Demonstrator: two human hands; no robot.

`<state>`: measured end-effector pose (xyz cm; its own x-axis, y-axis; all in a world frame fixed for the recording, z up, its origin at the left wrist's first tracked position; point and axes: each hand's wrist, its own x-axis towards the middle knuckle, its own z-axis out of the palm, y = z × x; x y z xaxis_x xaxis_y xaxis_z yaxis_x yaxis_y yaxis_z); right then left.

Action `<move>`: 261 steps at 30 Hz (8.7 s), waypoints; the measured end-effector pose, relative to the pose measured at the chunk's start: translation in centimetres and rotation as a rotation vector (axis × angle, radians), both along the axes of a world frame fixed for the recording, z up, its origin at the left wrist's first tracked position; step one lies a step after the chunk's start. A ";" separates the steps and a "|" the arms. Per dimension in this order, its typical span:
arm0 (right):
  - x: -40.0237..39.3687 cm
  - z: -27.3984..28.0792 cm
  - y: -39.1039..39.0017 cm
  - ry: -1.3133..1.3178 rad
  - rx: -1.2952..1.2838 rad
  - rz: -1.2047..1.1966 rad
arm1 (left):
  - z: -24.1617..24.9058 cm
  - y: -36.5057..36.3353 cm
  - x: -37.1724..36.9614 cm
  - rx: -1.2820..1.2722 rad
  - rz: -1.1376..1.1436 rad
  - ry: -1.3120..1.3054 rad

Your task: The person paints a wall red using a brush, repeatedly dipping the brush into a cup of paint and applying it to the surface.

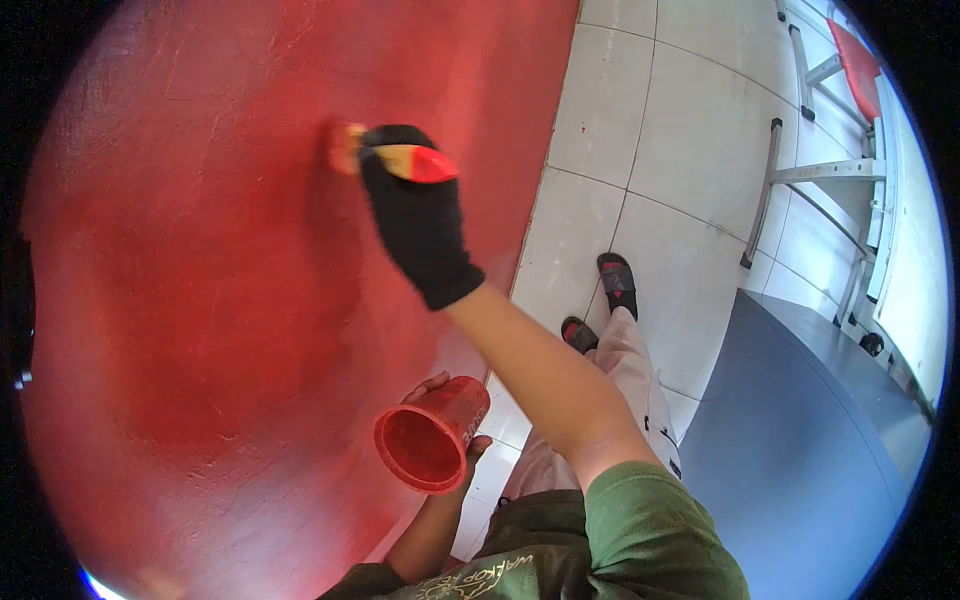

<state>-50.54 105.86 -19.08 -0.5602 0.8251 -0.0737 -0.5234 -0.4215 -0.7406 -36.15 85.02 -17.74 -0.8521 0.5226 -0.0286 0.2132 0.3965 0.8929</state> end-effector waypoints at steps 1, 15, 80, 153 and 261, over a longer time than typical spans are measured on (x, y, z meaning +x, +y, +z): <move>0.6 2.7 0.1 0.070 -0.044 0.029 | 0.0 0.0 -0.1 -0.003 -0.001 -0.005; 1.4 -11.7 0.9 -0.147 -0.346 -0.023 | 0.3 0.6 -0.6 -0.041 0.005 0.129; -0.8 7.5 5.4 0.296 0.058 -0.040 | 0.6 0.4 0.8 0.064 0.062 0.002; 1.1 8.3 -0.4 0.222 -0.058 0.006 | 0.7 -2.6 2.0 0.031 0.042 0.043; 6.0 -11.3 -3.3 -0.225 -0.342 0.008 | -3.5 -0.6 -2.7 -0.022 0.165 -0.083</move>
<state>-44.51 102.54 -30.41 -0.5050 0.7277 -0.4642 -0.3600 -0.6664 -0.6530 -38.86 84.42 -21.22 -0.9206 0.3741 -0.1123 0.0695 0.4396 0.8955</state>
